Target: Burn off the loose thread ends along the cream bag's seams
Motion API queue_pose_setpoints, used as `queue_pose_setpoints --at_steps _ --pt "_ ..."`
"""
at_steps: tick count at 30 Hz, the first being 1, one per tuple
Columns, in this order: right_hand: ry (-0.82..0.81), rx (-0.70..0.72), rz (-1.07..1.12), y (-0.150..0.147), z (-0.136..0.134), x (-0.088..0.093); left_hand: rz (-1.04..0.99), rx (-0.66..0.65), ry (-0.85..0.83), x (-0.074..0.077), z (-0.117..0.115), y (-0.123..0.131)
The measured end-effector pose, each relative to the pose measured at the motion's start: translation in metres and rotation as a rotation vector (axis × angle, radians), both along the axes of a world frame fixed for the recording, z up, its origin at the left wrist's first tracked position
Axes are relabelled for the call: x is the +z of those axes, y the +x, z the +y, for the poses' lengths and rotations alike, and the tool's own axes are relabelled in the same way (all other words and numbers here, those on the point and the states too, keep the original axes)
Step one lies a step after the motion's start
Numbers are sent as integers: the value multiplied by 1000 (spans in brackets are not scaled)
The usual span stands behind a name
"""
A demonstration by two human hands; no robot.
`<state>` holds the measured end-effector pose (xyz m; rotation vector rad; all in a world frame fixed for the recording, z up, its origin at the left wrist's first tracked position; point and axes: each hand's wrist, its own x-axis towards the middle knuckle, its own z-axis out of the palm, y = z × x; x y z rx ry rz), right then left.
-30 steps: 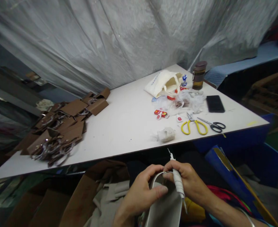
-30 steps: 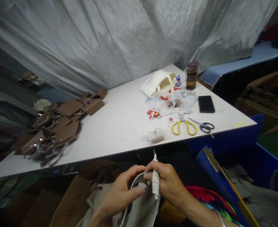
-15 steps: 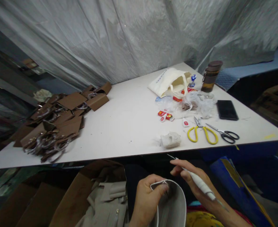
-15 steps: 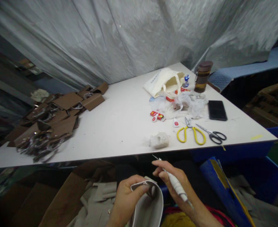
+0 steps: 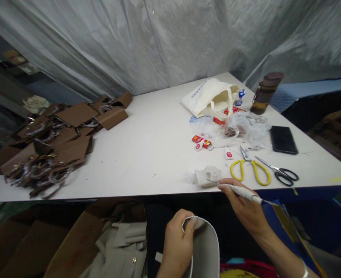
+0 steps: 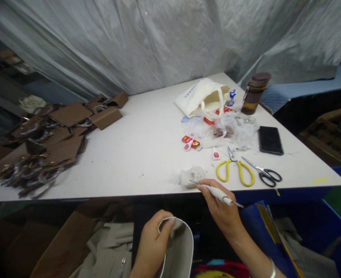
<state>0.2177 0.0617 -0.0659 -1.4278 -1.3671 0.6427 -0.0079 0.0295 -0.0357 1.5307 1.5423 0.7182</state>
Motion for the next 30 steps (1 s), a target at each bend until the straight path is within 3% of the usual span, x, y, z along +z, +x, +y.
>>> queue_pose_setpoints --at_steps 3,7,20,30 --pt "73 4 -62 -3 9 -4 28 26 -45 9 22 0" --pt "104 47 -134 -6 15 -10 -1 37 -139 8 39 2" --pt "116 83 -216 -8 26 -15 -17 -6 -264 2 46 5" --pt "56 35 -89 -3 22 -12 -9 -36 -309 0 46 8"
